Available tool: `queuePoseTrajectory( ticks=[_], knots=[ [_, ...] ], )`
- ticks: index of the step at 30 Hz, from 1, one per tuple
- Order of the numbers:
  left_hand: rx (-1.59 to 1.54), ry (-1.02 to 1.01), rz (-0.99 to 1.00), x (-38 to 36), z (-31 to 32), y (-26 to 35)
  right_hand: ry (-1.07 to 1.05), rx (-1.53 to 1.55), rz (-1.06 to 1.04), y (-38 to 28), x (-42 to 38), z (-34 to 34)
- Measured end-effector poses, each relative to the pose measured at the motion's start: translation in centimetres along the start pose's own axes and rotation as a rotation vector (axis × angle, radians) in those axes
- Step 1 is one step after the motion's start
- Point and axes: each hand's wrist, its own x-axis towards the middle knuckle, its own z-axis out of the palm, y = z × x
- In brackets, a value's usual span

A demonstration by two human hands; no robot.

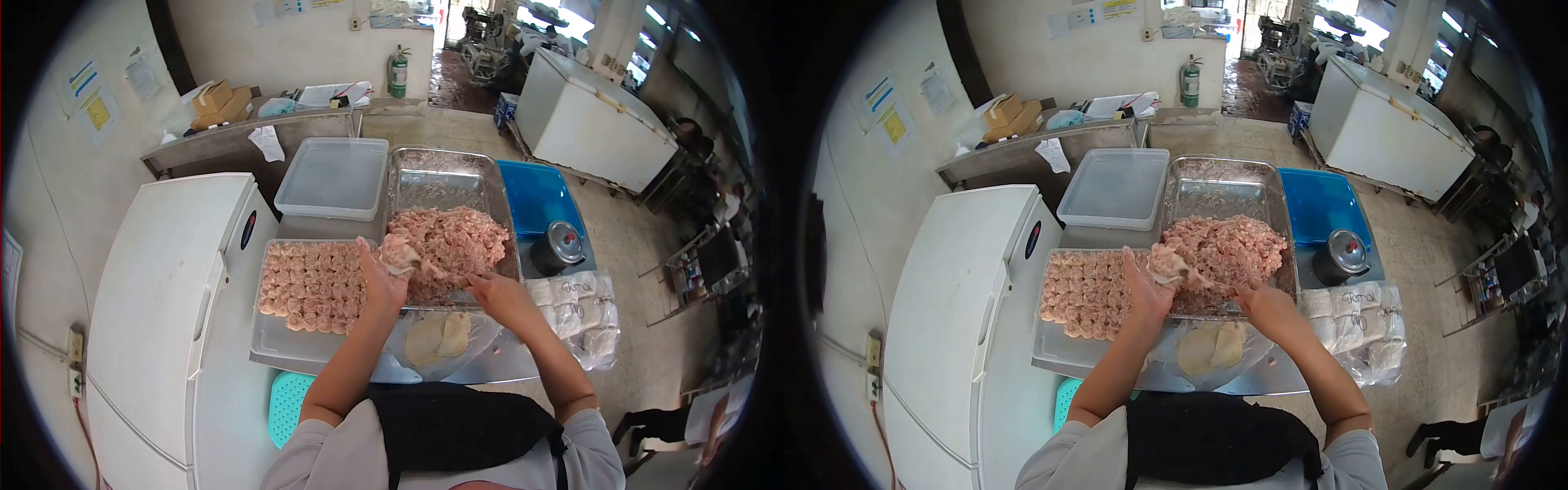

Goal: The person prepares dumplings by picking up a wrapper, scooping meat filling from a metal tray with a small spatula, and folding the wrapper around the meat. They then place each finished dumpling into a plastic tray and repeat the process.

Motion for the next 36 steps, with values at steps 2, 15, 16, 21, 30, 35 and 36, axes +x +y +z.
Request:
queuePoseTrajectory(
  ticks=[2, 15, 16, 21, 30, 35, 36],
  knots=[
    [0.069, 0.706, 0.048, 0.3, -0.1, -0.2, -0.161, -0.183, 0.134, -1.6, -0.1, -1.2],
    [0.093, 0.597, -0.050, 2.5, 2.5, -1.3, -0.078, -0.170, -0.042, -0.1, 0.4, -4.0],
    [0.078, 0.524, -0.013, 2.3, 2.5, -1.6, -0.055, -0.036, -0.096, 1.2, 0.4, -5.5],
    [0.548, 0.243, -0.124, 1.4, 7.7, -1.8, -0.231, 0.369, 0.283, 5.0, -0.7, -8.5],
    [1.682, -0.236, -0.295, 3.0, 9.6, -2.1, -0.161, 0.518, -0.149, 8.1, -2.3, -6.2],
    [2.004, -0.071, -0.401, 2.2, 8.5, -3.9, -0.253, 0.399, -0.142, 12.7, -0.9, -4.0],
    [2.009, -0.065, -0.402, 1.9, 7.1, -4.5, -0.209, 0.309, -0.174, 13.4, -0.7, -3.9]
  ],
)
